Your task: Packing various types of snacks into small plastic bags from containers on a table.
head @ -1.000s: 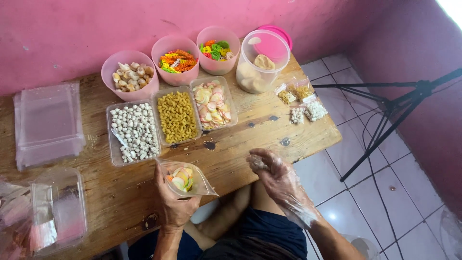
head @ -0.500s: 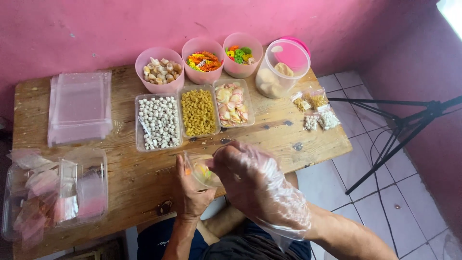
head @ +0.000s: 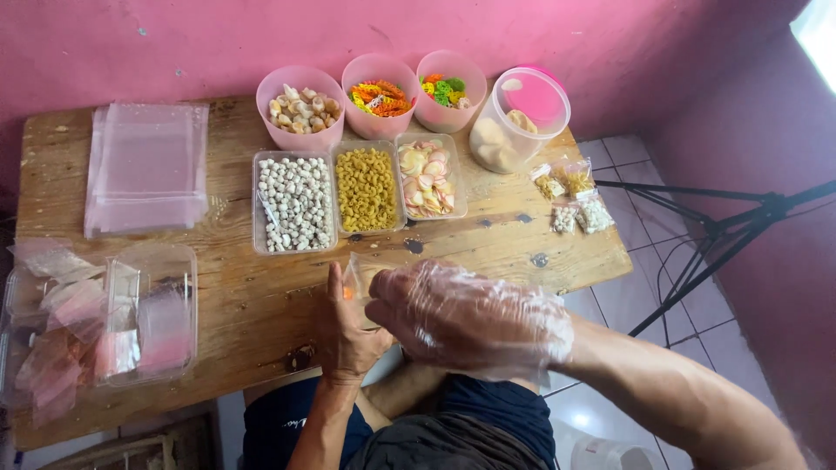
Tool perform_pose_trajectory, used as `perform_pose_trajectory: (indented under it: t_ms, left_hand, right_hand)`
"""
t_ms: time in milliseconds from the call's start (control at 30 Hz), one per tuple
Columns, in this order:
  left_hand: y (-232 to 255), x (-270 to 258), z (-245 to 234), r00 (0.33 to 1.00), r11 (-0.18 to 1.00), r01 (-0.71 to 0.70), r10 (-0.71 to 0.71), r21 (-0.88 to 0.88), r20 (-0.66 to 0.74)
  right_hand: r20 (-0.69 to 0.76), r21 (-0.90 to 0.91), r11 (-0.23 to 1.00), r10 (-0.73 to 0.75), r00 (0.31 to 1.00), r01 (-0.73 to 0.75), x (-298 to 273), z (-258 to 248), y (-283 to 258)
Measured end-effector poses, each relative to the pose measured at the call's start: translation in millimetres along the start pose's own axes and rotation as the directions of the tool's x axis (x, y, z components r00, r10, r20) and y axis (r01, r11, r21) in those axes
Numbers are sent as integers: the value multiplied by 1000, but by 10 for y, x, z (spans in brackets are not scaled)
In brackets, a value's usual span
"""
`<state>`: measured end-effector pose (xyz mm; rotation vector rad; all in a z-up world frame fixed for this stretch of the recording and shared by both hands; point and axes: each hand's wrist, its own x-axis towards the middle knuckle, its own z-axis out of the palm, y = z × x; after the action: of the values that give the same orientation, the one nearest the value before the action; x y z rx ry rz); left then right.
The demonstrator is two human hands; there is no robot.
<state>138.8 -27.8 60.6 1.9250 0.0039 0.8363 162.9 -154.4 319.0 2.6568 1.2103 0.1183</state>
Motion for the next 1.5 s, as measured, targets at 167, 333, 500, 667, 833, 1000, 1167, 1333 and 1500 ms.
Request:
perform_pose_trajectory:
  t_ms: [167,333,500,667,833,1000,1167,1333,1500]
  left_hand:
    - [-114,-70,23,980,989,151,-150,0,132]
    - [-16,7,-39,971,989,147,-147,17,191]
    - [-77,-43,-46,968,986,155,-164,64,190]
    - [-108,-54,-46,951,971,240,-232,-16,206]
    - [-125,-73,-54,936,952,296,-274,-74,222]
    - [-137,-86,-53,919,929,346,-308,-128,247]
    - [-189,9,-48,894,890,414,-356,-194,274]
    - [201,240,-256,936,901,313,-239,-300,256]
    - [103,279,-232,971,951,40,35,-307,235]
  right_hand:
    - [276,217,963,97,956,-160,234,-146,11]
    - [540,379,852,113,834,-361,496,-299,-59]
    - [723,441,723,65,687,-532,663,-315,-142]
    - [751,528,549,55,658,-648,690,-318,-85]
    - [761,503,612,20,648,-610,673,-360,-75]
    - [717,520,663,5,697,-539,636,-171,-82]
    - [677,425,815,2,736,-393,469,-262,-248]
    - [537,469,827,11,843,-310,448,-147,-286]
    - [338,494,844,33,940,-208,402,-60,-187]
